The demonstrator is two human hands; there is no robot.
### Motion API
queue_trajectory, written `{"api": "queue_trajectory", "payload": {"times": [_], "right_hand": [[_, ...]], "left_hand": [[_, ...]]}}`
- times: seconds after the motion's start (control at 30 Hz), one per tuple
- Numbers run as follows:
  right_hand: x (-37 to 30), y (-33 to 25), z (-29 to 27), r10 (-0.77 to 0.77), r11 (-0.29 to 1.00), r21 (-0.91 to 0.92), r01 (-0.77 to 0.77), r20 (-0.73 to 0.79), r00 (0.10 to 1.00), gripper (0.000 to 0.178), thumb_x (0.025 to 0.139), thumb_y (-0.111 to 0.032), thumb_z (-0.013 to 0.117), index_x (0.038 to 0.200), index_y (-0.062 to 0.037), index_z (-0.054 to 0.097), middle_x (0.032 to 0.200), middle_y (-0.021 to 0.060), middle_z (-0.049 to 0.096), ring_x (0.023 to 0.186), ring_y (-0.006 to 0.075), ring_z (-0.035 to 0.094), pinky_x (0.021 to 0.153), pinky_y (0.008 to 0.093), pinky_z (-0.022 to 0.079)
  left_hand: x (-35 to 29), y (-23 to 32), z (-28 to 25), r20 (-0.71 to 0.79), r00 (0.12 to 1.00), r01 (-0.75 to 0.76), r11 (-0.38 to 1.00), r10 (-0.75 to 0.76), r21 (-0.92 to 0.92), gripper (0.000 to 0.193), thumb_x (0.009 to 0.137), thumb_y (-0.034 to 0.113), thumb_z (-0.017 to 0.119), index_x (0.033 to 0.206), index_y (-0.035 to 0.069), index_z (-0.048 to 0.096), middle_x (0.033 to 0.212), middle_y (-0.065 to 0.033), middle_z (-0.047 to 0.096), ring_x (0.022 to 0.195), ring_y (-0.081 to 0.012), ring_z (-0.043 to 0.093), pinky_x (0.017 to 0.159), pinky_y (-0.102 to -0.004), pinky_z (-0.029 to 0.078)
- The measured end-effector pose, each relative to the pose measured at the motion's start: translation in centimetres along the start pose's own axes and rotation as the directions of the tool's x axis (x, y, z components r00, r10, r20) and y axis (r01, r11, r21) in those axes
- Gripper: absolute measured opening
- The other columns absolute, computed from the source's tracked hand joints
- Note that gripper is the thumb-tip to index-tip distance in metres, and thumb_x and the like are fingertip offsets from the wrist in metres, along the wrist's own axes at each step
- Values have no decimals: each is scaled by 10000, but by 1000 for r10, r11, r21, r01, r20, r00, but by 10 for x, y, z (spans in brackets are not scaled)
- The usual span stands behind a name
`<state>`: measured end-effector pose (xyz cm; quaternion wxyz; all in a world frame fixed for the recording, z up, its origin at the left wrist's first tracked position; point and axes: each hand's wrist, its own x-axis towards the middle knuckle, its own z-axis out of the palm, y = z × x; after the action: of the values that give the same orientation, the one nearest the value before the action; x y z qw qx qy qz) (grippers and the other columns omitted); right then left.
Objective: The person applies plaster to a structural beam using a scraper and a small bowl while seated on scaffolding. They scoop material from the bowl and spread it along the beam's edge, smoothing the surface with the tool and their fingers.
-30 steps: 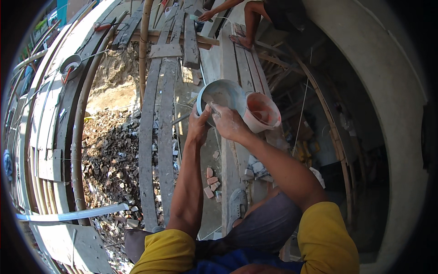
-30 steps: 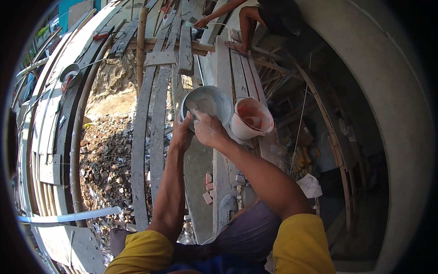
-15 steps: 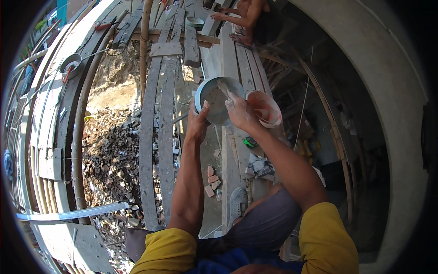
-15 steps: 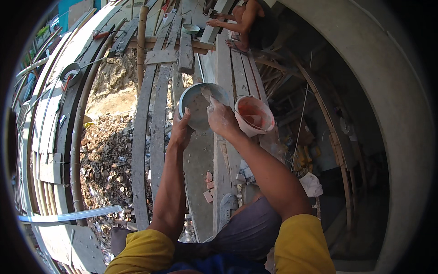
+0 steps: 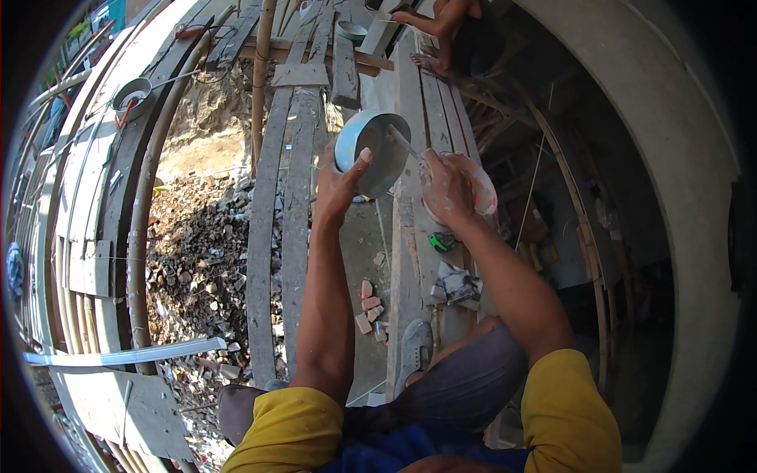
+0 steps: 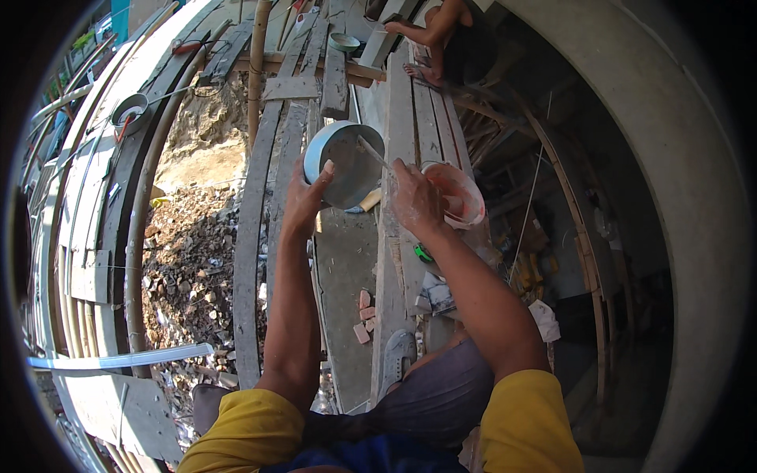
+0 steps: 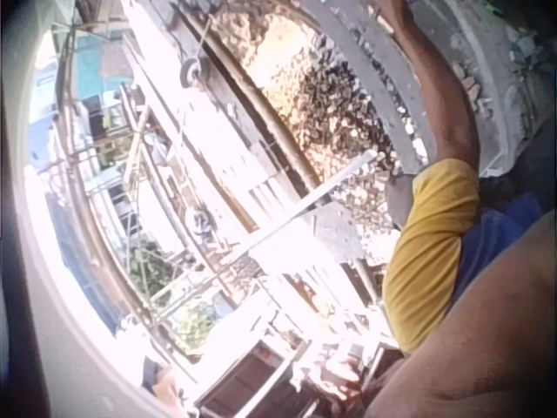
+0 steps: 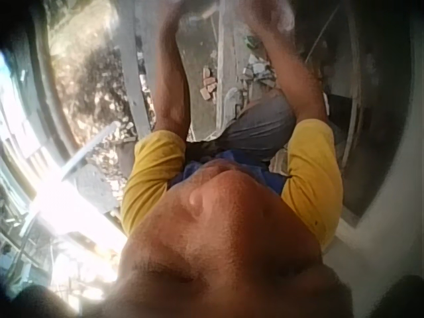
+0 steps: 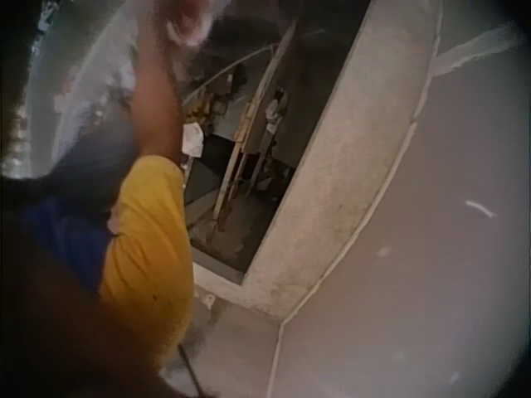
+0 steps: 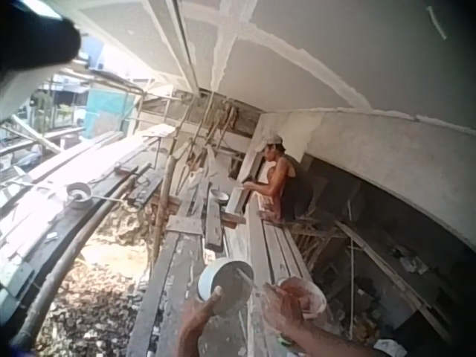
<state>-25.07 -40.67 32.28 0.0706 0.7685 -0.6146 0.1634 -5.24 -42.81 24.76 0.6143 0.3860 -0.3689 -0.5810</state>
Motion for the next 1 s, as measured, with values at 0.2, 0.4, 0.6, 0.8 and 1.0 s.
{"api": "queue_trajectory", "payload": {"times": [0.2, 0.4, 0.6, 0.8, 1.0], "right_hand": [[5, 2, -12, -149, 955, -263, 138, -20, 989, 461, 833, -24, 534, 1266, -169, 599, 962, 160, 610, 913, 381, 621, 785, 472, 503], [6, 10, -2, -134, 916, -384, 118, -15, 991, 485, 863, -16, 478, 1300, -196, 591, 966, 145, 619, 943, 361, 632, 795, 474, 512], [3, 23, 5, 53, 990, -140, -7, 334, 941, 463, 837, -39, 565, 1280, -166, 608, 1011, 189, 620, 1037, 392, 613, 827, 479, 507], [2, 28, -4, 16, 1000, -8, -15, 171, 985, 420, 890, -129, 549, 1308, -165, 582, 1089, 186, 617, 1032, 402, 610, 864, 485, 491], [-16, -2, 14, -224, 947, 288, 144, 268, 937, 553, 865, -35, 569, 1401, -156, 502, 960, 188, 537, 911, 381, 590, 830, 445, 474]], "left_hand": [[-2, 11, -3, 104, 995, -25, 971, 0, 238, 886, 725, 517, 790, 1373, 10, 461, 1205, -233, 598, 1072, -330, 616, 887, -414, 508], [-6, 24, 3, 151, 988, -14, 962, -29, 271, 877, 716, 496, 806, 1360, -1, 479, 1190, -235, 613, 1070, -324, 622, 885, -410, 509], [-6, 26, 0, 167, 986, -34, 981, 2, 190, 881, 733, 486, 797, 1376, -9, 454, 1208, -233, 599, 1078, -320, 614, 889, -412, 504], [-2, 27, 1, -21, 999, -24, 993, 27, 117, 841, 771, 484, 768, 1369, -8, 440, 1190, -215, 600, 1070, -316, 608, 879, -394, 501], [3, 19, -9, -172, 976, 49, 899, -137, -436, 777, 922, 594, 526, 1467, 132, 221, 1454, -206, 358, 1279, -462, 441, 921, -714, 408]]}}
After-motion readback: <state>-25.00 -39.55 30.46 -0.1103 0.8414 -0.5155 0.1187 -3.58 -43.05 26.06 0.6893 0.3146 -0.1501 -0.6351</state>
